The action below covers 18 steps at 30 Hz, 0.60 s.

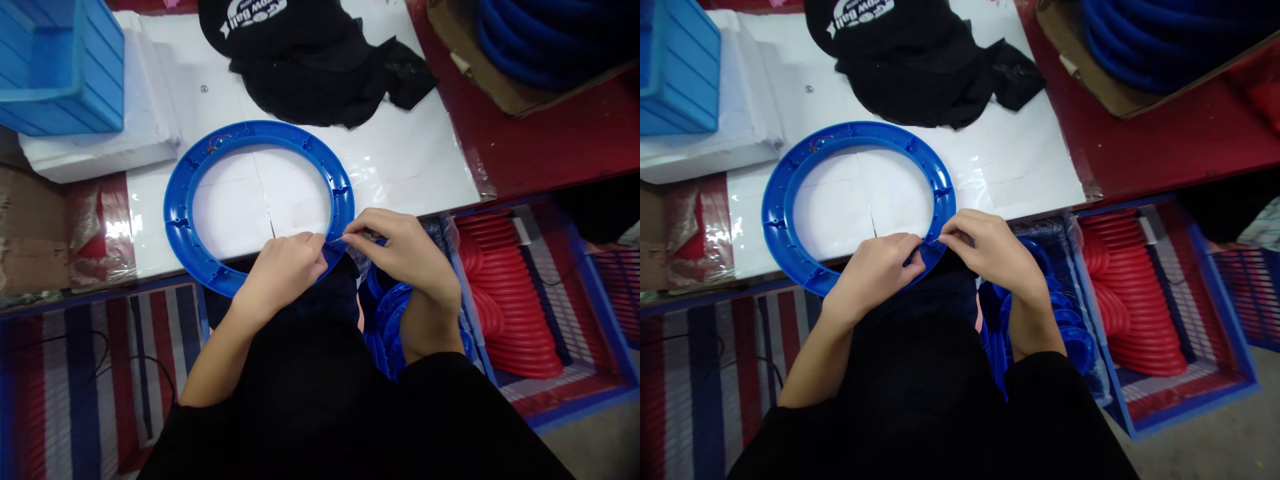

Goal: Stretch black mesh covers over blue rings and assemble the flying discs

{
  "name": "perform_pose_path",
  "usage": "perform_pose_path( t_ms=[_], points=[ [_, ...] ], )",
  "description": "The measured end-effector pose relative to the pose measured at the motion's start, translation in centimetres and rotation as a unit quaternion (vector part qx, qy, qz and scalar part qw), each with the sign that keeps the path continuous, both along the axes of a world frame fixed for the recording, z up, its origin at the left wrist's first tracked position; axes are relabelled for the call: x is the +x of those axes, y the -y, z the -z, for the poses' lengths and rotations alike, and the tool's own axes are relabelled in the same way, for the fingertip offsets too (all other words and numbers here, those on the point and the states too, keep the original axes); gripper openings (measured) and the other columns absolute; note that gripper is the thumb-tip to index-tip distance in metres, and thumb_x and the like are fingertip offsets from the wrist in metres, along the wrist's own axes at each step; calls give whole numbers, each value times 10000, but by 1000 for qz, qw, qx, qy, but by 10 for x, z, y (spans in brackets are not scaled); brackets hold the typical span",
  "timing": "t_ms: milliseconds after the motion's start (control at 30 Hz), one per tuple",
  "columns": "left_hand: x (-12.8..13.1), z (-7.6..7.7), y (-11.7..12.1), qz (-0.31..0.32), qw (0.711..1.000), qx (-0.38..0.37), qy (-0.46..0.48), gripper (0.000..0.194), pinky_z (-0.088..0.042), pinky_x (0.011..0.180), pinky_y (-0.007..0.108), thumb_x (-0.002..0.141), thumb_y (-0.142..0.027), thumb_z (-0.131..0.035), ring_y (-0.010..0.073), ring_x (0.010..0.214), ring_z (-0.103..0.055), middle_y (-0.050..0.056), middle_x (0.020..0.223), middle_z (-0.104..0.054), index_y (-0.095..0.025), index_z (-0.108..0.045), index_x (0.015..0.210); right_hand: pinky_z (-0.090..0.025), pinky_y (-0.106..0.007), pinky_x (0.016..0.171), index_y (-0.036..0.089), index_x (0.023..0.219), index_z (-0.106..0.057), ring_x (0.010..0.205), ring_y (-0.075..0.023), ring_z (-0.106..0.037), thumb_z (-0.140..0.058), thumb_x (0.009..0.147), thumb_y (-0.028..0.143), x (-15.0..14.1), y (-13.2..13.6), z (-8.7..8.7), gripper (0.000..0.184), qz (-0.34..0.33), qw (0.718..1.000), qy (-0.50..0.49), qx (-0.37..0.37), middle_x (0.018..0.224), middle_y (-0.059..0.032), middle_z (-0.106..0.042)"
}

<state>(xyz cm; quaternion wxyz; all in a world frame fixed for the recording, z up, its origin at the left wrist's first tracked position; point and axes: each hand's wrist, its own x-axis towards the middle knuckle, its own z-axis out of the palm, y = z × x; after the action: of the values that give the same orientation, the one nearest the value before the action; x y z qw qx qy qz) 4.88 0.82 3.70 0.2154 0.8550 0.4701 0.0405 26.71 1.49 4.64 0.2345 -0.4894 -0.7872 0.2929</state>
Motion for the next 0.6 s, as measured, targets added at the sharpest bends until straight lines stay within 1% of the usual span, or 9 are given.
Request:
perform_pose_path(
  t_ms=[100, 200, 400, 500, 600],
  points=[
    [0, 1, -1, 2, 1000, 3, 6, 192, -416, 646, 321, 973, -128, -497, 237, 801, -729, 91, 921, -777, -166, -684, 952, -518, -365, 787, 235, 933, -705, 846, -210, -675, -663, 1017, 209, 1, -8, -1, 98, -7, 999, 6, 51, 905, -34, -727],
    [0, 0, -1, 0, 1000, -1, 6, 186, -415, 652, 332, 966, -126, -500, 241, 785, -725, 90, 910, -775, -168, -678, 933, -516, -381, 823, 233, 921, -690, 896, -226, -660, -656, 1020, 209, -2, -19, 4, 107, -37, 995, 32, 84, 908, -41, -694],
    [-3, 3, -1, 4, 1000, -3, 25, 175, -418, 664, 322, 962, -126, -508, 221, 788, -710, 75, 913, -773, -180, -666, 908, -497, -374, 781, 241, 872, -655, 847, -213, -612, -687, 1008, 281, 0, -35, 14, 145, -72, 995, 17, 63, 863, -25, -653],
    [-4, 5, -1, 4, 999, 0, 35, 172, -418, 662, 316, 958, -131, -513, 209, 773, -696, 70, 904, -770, -184, -665, 895, -487, -362, 763, 243, 873, -644, 820, -200, -598, -684, 1007, 285, 1, -34, 17, 146, -67, 996, 11, 54, 857, -16, -648],
    [-5, 6, -2, 1, 999, 2, 33, 174, -412, 653, 315, 957, -136, -516, 210, 771, -692, 68, 893, -766, -187, -675, 909, -480, -361, 770, 247, 877, -623, 827, -203, -596, -679, 1010, 271, 0, -27, 21, 147, -46, 997, 20, 65, 856, -16, -648]
  ],
)
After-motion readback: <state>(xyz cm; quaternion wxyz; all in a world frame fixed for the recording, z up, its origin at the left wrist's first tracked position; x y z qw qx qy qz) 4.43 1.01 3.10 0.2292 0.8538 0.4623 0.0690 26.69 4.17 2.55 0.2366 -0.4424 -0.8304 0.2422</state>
